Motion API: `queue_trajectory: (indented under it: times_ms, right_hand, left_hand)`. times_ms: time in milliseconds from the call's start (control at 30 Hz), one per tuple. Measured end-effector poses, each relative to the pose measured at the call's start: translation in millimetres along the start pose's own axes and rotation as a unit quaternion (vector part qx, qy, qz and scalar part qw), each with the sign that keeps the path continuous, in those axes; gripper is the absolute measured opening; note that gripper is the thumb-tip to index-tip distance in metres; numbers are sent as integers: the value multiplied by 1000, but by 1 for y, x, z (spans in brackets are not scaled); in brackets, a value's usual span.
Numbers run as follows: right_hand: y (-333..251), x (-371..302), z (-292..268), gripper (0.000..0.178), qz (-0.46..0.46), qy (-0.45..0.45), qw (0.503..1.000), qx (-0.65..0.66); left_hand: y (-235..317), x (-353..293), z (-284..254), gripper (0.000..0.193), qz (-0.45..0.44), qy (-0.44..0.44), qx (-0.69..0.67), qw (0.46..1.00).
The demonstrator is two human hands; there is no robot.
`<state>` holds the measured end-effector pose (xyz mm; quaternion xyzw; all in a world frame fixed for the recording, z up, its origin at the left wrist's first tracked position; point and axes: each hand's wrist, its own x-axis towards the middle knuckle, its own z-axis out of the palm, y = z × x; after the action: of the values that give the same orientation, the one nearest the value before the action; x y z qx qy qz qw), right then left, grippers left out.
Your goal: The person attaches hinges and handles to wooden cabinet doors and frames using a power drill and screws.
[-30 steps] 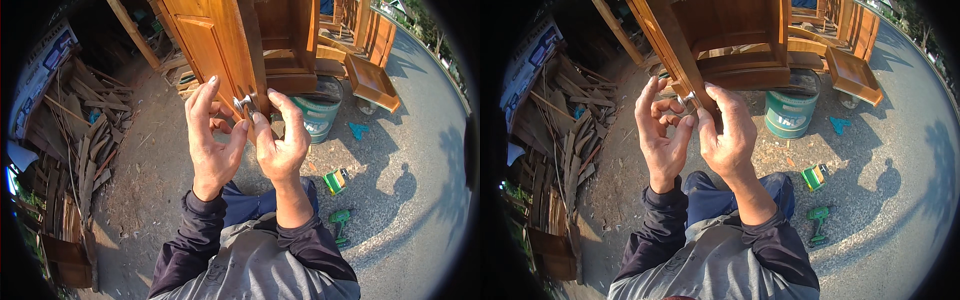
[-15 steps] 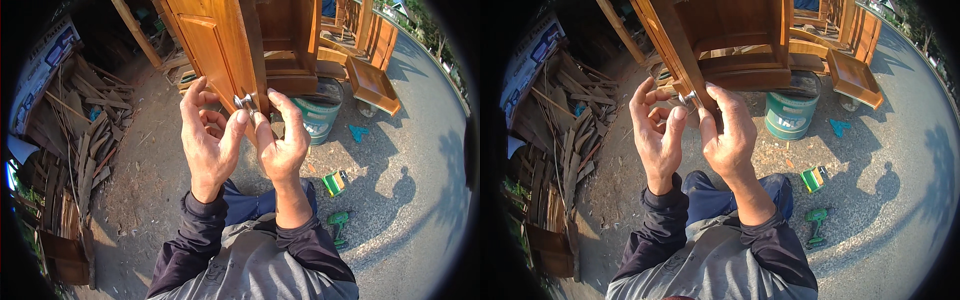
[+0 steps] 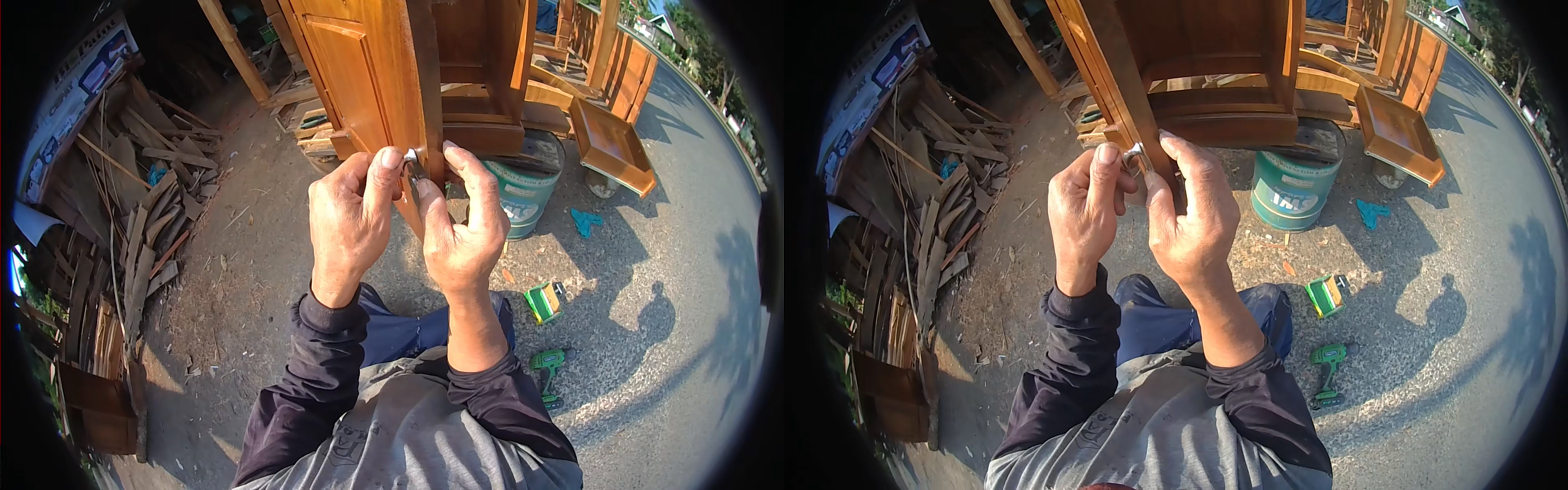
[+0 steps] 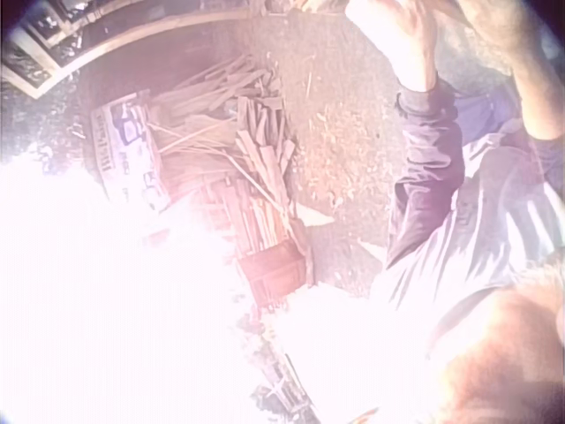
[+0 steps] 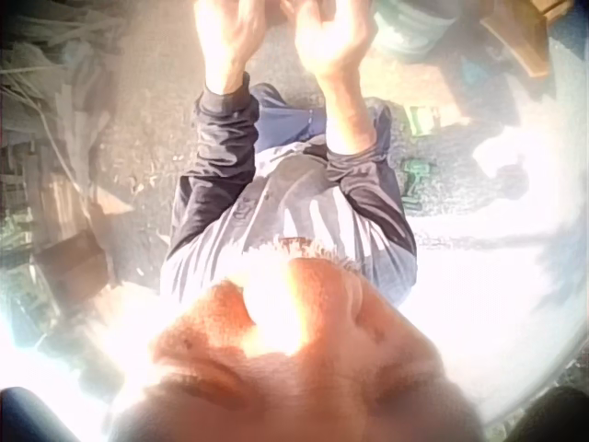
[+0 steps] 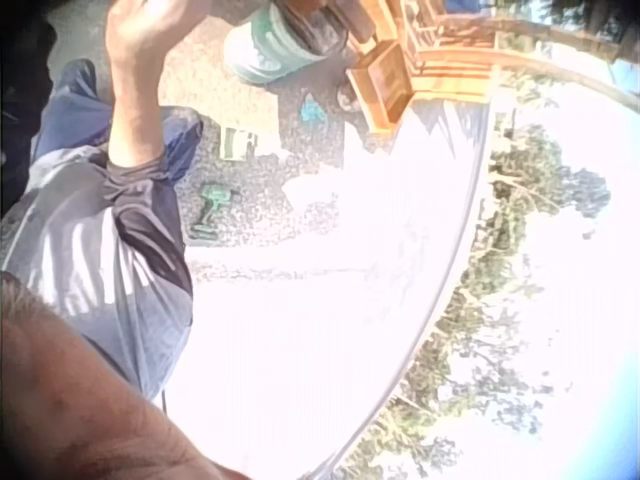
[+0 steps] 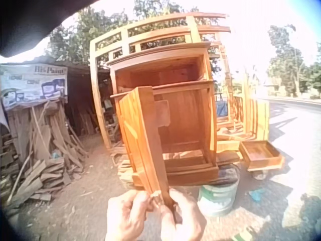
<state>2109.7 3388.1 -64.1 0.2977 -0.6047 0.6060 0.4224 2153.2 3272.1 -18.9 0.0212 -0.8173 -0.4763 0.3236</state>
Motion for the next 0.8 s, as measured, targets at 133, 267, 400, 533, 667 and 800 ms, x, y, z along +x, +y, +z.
queue_trajectory:
  times_ms: [133,267,400,533,667,800]
  right_hand:
    - [1,2,-3,41,8,1,1000,5]
    - [3,1,-6,42,-2,-21,1000,2]
    - [7,-2,-1,38,-1,-17,1000,11]
    - [2,0,-3,39,12,-21,999,32]
    - [4,-1,-3,40,12,-23,999,31]
    - [6,-3,-1,40,27,-13,998,46]
  left_hand:
    - [-1,-2,7,28,115,20,54,992]
    - [6,-8,4,39,164,31,71,983]
    - [2,-4,-7,39,36,8,1,999]
    - [5,6,-8,47,-19,-12,-33,999]
    - [2,5,-8,39,57,-20,56,997]
    - [-3,5,-9,33,206,24,131,969]
